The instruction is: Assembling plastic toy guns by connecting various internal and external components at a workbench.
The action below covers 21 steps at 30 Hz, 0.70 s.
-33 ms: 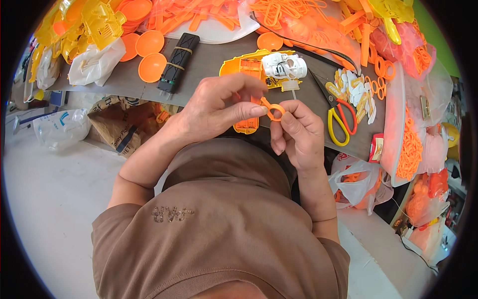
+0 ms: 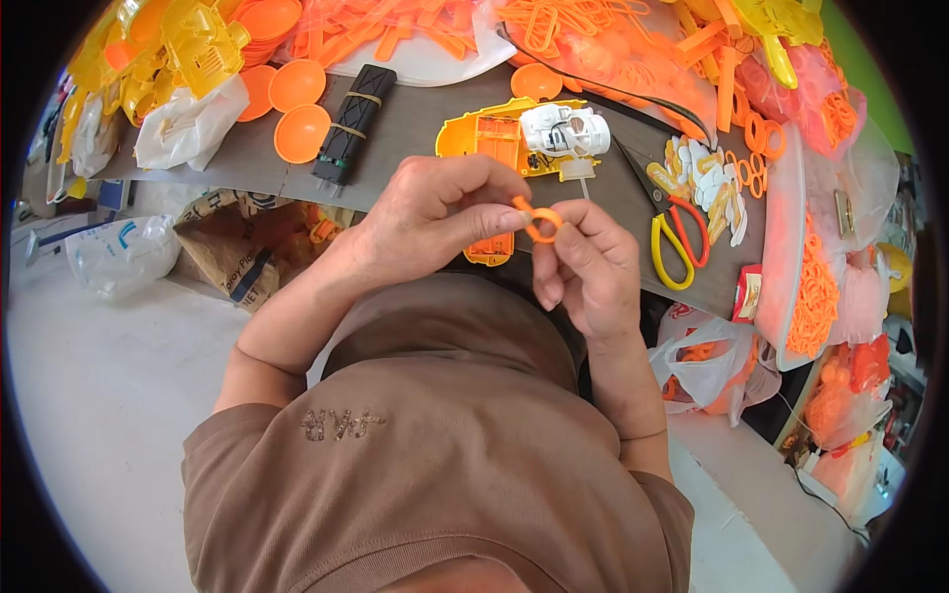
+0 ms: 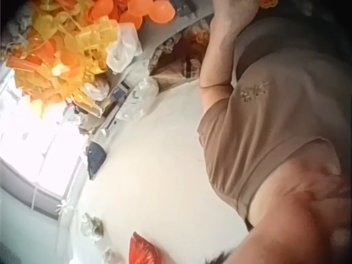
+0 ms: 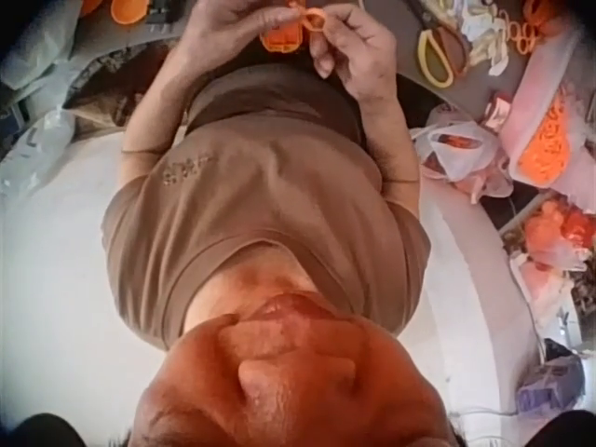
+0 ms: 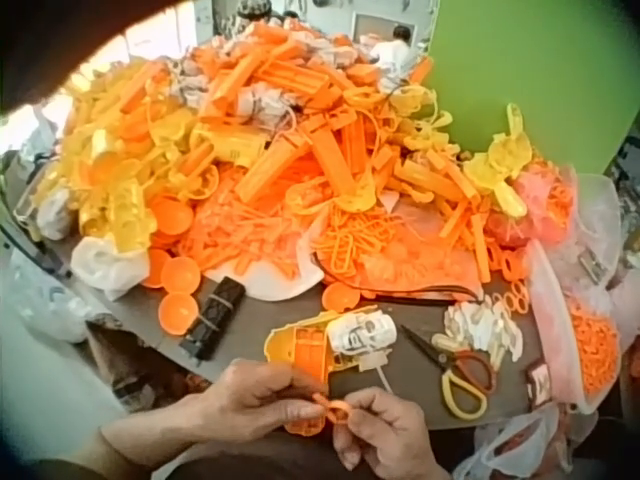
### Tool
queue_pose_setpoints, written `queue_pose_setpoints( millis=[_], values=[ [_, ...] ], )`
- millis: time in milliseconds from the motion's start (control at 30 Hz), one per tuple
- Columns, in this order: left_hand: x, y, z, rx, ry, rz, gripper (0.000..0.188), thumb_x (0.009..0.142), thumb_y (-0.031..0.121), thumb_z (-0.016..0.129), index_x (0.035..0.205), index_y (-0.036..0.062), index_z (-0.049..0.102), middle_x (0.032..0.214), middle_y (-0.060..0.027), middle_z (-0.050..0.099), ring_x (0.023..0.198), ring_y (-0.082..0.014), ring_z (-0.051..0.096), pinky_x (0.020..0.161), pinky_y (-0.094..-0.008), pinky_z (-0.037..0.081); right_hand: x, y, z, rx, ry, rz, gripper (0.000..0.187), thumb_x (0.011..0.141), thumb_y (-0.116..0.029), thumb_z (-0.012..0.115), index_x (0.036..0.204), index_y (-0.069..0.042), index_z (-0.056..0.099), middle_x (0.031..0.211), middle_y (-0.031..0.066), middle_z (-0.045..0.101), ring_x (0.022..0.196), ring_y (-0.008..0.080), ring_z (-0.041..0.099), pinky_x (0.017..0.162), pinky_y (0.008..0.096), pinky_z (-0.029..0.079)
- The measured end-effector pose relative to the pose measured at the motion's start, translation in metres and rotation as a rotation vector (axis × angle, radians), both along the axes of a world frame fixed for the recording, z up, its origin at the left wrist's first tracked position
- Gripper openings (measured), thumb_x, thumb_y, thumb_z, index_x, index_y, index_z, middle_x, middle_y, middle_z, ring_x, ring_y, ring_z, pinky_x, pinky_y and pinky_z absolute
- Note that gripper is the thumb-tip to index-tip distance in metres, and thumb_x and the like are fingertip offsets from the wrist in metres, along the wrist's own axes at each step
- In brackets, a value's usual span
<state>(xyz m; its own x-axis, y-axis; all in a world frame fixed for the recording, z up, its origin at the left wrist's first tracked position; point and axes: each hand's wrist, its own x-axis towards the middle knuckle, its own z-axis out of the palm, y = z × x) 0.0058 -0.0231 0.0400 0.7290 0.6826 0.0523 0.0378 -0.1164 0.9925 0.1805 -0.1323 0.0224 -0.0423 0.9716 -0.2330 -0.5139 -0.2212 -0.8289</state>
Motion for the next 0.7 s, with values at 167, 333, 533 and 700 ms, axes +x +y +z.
queue_pose_setpoints(
  millis=[167,333,533,700],
  values=[
    [-0.001,0.006,-0.002,-0.091,0.102,-0.003,0.016,0.085,0.011,0.067,0.082,-0.0038,0.062,0.065,-0.0079,0.06,0.06,-0.0095,0.054,0.056,-0.0277,0.046,-0.016,-0.001,-0.007,0.446,-0.915,-0.229,0.023,0.083,0.001,0.066,0.104,-0.001,0.055,0.089,0.0089,0.061,0.06,0.0148,0.056,0.049,0.0253,0.047],
    [0.0,0.009,-0.01,-0.028,0.104,-0.049,0.016,0.086,0.011,0.066,0.081,-0.0035,0.062,0.063,-0.0091,0.058,0.059,-0.0096,0.053,0.055,-0.0281,0.045,-0.005,0.009,-0.003,0.837,-1.39,-0.131,0.034,0.069,0.006,0.072,0.098,-0.002,0.058,0.084,0.0094,0.058,0.06,0.024,0.057,0.051,0.0309,0.046],
    [0.0,0.009,-0.021,0.612,0.062,0.163,0.017,0.08,0.013,0.07,0.089,-0.0001,0.063,0.085,-0.0106,0.064,0.072,-0.0225,0.06,0.062,-0.0343,0.047,0.0,0.02,-0.007,0.69,-1.47,-0.057,0.026,0.072,0.006,0.07,0.093,-0.001,0.057,0.078,0.0112,0.058,0.064,0.0282,0.06,0.053,0.0353,0.047],
    [-0.001,0.022,-0.034,0.977,0.173,0.186,0.048,0.073,0.019,0.074,0.115,0.0042,0.058,0.13,-0.0152,0.05,0.118,-0.0375,0.047,0.093,-0.0435,0.042,0.004,0.032,-0.014,0.596,-1.424,-0.1,0.018,0.078,0.005,0.066,0.09,0.0,0.054,0.077,0.0143,0.058,0.067,0.0328,0.06,0.057,0.0382,0.047]
  ],
)
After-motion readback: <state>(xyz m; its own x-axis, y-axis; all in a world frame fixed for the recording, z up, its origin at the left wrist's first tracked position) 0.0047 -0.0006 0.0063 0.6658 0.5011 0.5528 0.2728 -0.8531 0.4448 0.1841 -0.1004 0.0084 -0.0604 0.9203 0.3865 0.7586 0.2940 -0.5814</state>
